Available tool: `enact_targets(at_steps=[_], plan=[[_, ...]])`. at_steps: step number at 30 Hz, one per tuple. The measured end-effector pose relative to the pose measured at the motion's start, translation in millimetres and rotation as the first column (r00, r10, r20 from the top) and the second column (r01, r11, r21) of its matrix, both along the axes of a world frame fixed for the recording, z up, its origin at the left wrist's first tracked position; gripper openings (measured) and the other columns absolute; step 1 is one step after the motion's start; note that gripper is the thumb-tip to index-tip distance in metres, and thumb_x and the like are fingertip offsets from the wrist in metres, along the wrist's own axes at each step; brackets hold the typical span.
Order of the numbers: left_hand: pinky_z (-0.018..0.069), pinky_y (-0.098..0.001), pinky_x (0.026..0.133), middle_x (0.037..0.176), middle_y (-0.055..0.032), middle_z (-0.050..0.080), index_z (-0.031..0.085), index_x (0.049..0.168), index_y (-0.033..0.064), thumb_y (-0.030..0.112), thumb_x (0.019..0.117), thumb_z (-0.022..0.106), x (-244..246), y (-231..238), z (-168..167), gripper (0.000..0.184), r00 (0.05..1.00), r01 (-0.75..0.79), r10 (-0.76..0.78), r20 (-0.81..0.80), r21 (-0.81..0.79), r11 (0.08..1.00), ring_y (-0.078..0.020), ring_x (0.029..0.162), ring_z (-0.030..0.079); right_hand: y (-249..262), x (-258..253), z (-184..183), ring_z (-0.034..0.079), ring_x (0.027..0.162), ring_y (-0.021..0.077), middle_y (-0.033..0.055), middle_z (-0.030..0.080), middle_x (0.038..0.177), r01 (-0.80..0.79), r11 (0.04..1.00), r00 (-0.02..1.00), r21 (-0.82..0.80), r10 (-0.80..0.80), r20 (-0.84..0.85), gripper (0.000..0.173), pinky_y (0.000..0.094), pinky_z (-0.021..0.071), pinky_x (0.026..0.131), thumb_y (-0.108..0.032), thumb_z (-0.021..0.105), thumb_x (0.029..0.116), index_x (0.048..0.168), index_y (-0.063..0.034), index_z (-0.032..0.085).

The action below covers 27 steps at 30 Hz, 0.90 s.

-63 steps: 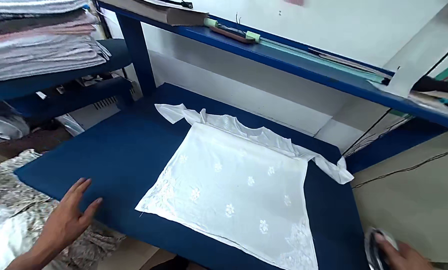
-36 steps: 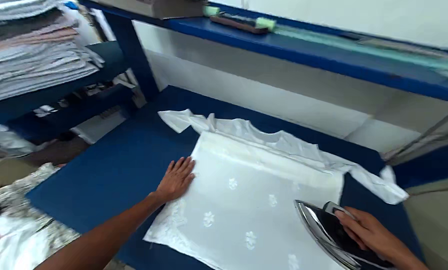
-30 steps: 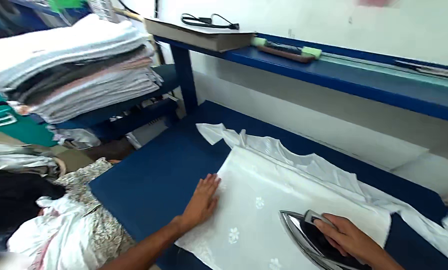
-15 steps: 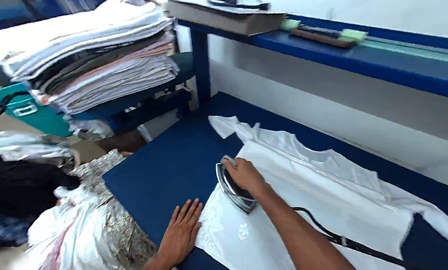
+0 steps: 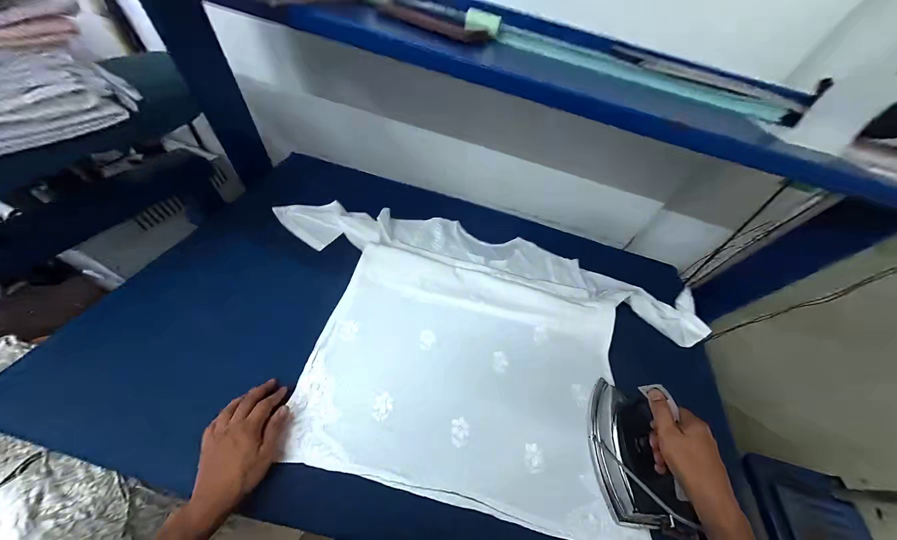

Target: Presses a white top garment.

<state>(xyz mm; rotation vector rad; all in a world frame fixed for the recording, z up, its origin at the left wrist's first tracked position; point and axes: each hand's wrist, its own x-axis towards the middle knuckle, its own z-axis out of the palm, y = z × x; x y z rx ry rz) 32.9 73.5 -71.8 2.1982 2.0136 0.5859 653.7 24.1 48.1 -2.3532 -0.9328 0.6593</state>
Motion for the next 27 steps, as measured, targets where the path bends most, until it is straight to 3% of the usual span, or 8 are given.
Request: enact_targets(at_steps=[1,3,5,7,12,18,22,27], plan=[[0.0454,-0.0676,0.096,0.142,-0.0167,0.060,0.070,0.127,0.0102,0.051,0.0991,0.041,4,4,12,0.057,0.998,-0.021,0.017,-0.067,-0.060,0.998,-0.0452,0.130,0.055,-2,4,-1,0.056,0.045,0.0187,0.0067,0.056,0.061,-0.030,1.000,0.999,0.008,0.031,-0.028,0.061,0.0384,0.0527,0.045,-0.056,0.039,0.1078,0.100,0.0005,0.061],[0.0522,-0.0655,0.088,0.136,-0.0228,0.060,0.067,0.126,0.0057,0.046,0.0978,0.061,18,12,49,0.049,0.980,-0.125,0.066,-0.189,-0.318,0.940,-0.0467,0.120,0.060,-3,5,-2,0.055,0.044,0.0176,0.0051,0.056,0.060,-0.218,0.975,0.972,0.033,0.220,-0.087,0.058,0.0366,0.0519,0.044,-0.056,0.042,0.1065,0.100,-0.0014,0.062],[0.0539,-0.0635,0.085,0.125,-0.0240,0.065,0.062,0.128,0.0050,0.046,0.0976,0.065,31,15,76,0.051,0.961,-0.238,0.120,-0.251,-0.519,0.821,-0.0448,0.108,0.067,6,4,2,0.054,0.045,0.0162,0.0025,0.055,0.061,-0.482,0.876,0.866,0.016,0.479,-0.148,0.055,0.0341,0.0499,0.044,-0.058,0.046,0.1031,0.101,-0.0061,0.062],[0.0538,-0.0628,0.086,0.113,-0.0236,0.070,0.059,0.129,0.0046,0.049,0.0981,0.063,32,11,84,0.055,0.955,-0.279,0.155,-0.251,-0.599,0.751,-0.0438,0.104,0.069,22,-9,4,0.053,0.044,0.0144,0.0009,0.055,0.060,-0.622,0.783,0.763,0.017,0.610,-0.212,0.051,0.0311,0.0486,0.043,-0.059,0.048,0.1021,0.097,-0.0094,0.060],[0.0501,-0.0651,0.092,0.109,-0.0228,0.070,0.069,0.114,0.0015,0.048,0.0977,0.065,14,11,72,0.050,0.959,-0.227,0.281,-0.031,-0.675,0.702,-0.0407,0.107,0.067,72,-86,10,0.052,0.045,0.0136,0.0027,0.054,0.061,-0.721,0.691,0.640,0.054,0.694,-0.331,0.045,0.0285,0.0468,0.044,-0.049,0.049,0.1066,0.095,-0.0066,0.058],[0.0514,-0.0615,0.090,0.102,-0.0208,0.069,0.068,0.110,0.0014,0.045,0.0993,0.063,13,4,81,0.045,0.921,-0.150,0.342,0.185,-0.643,0.751,-0.0377,0.100,0.067,128,-209,10,0.054,0.046,0.0146,0.0027,0.055,0.062,-0.838,0.543,0.493,0.064,0.801,-0.339,0.048,0.0306,0.0500,0.046,-0.054,0.049,0.1053,0.100,-0.0063,0.058],[0.0517,-0.0575,0.093,0.106,-0.0169,0.071,0.070,0.115,0.0048,0.040,0.1004,0.062,8,3,72,0.039,0.876,-0.102,0.380,0.295,-0.658,0.746,-0.0323,0.102,0.068,160,-297,12,0.055,0.045,0.0145,0.0036,0.056,0.061,-0.844,0.534,0.499,0.044,0.814,-0.298,0.048,0.0299,0.0506,0.046,-0.051,0.049,0.1062,0.097,-0.0051,0.059],[0.0561,-0.0509,0.086,0.098,-0.0145,0.071,0.070,0.113,0.0035,0.041,0.1015,0.062,-5,-1,68,0.040,0.842,-0.051,0.407,0.353,-0.700,0.712,-0.0267,0.087,0.070,198,-372,10,0.059,0.049,0.0191,0.0077,0.058,0.062,-0.840,0.542,0.537,-0.001,0.832,-0.139,0.061,0.0367,0.0535,0.051,-0.062,0.043,0.1042,0.096,-0.0036,0.061]])
